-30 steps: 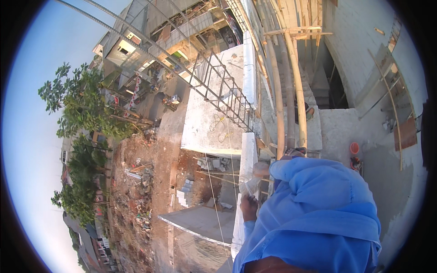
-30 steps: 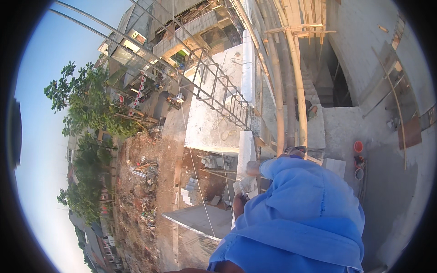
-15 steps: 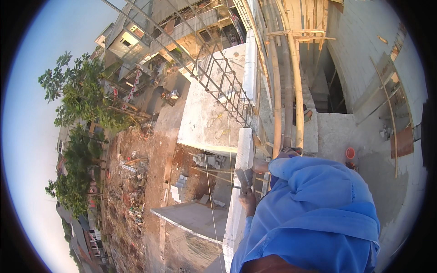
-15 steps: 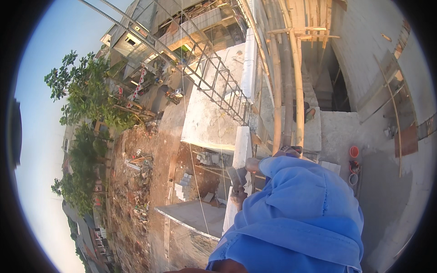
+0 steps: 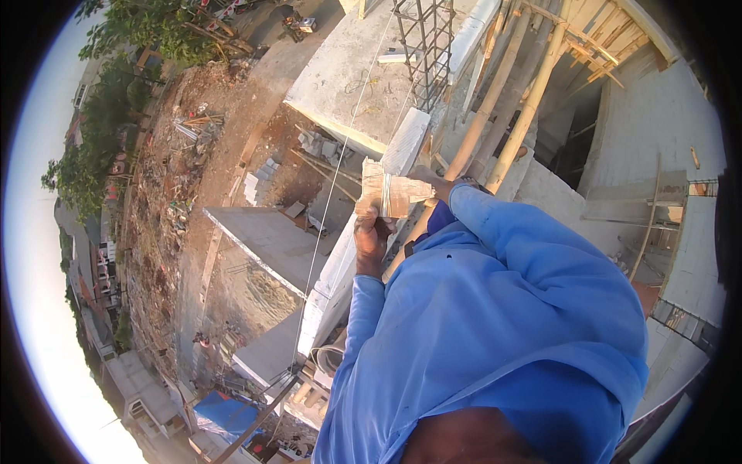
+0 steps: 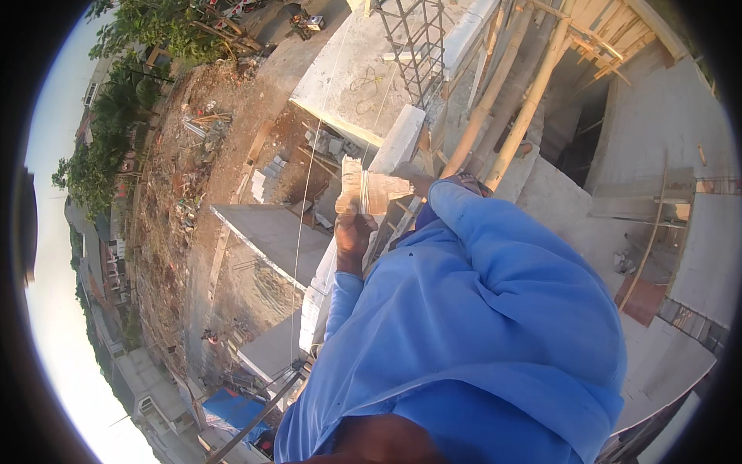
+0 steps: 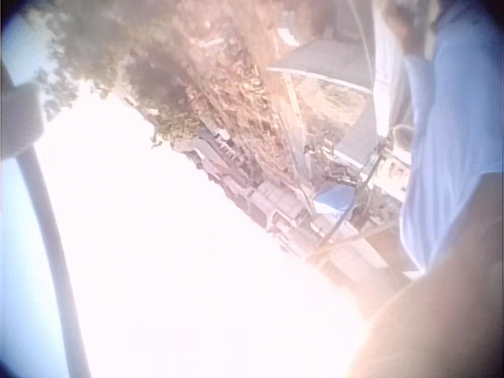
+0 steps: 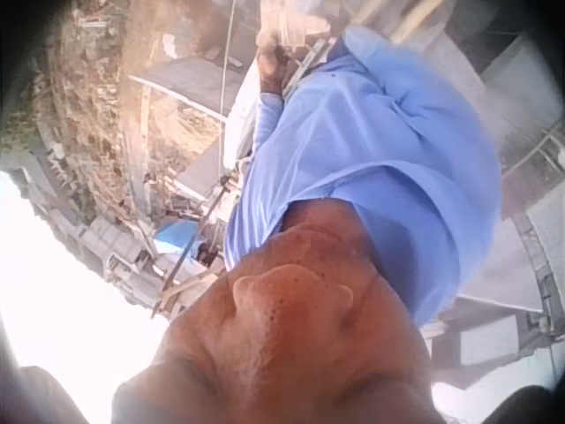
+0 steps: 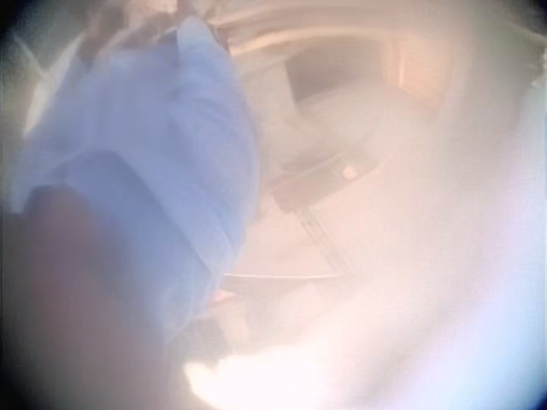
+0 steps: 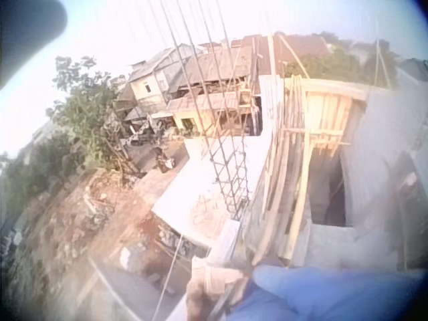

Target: The person saws a wooden beam on a construction site using a hand saw while supporting the wood by hand and with their foot.

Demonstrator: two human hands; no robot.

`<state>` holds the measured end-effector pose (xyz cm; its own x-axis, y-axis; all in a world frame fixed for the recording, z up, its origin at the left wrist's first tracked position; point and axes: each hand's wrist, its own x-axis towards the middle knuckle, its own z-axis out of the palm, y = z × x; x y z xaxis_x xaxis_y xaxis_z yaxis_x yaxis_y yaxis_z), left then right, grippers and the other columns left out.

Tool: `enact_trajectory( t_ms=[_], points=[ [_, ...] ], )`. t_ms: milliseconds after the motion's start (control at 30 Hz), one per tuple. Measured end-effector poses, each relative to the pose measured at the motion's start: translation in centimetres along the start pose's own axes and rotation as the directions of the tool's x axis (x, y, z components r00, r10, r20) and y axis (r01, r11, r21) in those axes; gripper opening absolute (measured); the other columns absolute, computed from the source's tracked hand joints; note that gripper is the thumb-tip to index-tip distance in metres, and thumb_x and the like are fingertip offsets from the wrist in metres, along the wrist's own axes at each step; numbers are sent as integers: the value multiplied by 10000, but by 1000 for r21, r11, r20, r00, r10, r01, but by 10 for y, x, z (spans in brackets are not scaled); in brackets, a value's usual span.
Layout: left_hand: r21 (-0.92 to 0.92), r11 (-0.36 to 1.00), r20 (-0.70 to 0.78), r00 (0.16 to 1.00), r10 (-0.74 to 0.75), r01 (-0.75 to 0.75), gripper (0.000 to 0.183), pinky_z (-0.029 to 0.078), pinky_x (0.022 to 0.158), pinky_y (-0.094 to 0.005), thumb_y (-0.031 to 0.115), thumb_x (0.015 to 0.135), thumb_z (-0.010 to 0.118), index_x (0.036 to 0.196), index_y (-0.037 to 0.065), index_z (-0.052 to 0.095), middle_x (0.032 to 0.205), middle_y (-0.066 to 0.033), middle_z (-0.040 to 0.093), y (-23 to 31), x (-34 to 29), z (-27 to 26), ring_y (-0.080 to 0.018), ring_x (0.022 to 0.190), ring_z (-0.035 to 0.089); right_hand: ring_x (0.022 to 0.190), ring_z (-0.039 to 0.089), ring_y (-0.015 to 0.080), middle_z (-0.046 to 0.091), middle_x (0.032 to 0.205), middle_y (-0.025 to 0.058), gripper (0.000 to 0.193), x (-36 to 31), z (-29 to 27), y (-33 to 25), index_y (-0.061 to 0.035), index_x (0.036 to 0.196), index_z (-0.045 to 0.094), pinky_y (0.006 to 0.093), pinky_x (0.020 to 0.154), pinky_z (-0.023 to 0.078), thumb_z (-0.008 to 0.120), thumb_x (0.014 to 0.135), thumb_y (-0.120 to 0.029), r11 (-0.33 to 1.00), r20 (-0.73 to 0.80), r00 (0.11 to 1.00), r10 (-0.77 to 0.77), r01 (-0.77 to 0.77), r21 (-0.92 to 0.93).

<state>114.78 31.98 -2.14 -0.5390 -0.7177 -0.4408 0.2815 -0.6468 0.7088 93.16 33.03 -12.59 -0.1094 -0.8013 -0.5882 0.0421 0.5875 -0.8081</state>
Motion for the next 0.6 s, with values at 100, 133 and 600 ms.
enact_trajectory(
  t_ms=[100, 133, 600],
  points=[
    [336, 941, -27, 999, -30, 37, 245, 448, 485, -260, 213, 806, 598, 947, 15, 630, 665, -42, 591, 12, -17, -19, -140, 511, 548, 488, 531, 111, 622, 665, 55, 117, 25, -1, 18, -74, 807, 653, 261, 391, 376, 583, 760, -156, 984, -73, 986, 152, -157, -81],
    [537, 843, -23, 999, -29, 37, 220, 431, 475, -253, 193, 796, 590, 898, 7, 647, 624, -31, 575, 22, -25, -18, -128, 506, 540, 467, 519, 113, 617, 649, 49, 116, 25, -5, 23, -73, 796, 647, 270, 378, 368, 587, 759, -165, 985, -66, 985, 159, -163, -55],
    [538, 825, -320, 863, 392, -175, 342, 503, 558, -252, 290, 907, 536, 1111, 21, 589, 902, -48, 616, 26, -82, -28, -123, 700, 586, 483, 541, 146, 601, 682, 69, 209, 27, 45, -17, -20, 852, 628, 274, 397, 380, 578, 778, -210, 981, -45, 987, 152, -145, 131]
  ],
)
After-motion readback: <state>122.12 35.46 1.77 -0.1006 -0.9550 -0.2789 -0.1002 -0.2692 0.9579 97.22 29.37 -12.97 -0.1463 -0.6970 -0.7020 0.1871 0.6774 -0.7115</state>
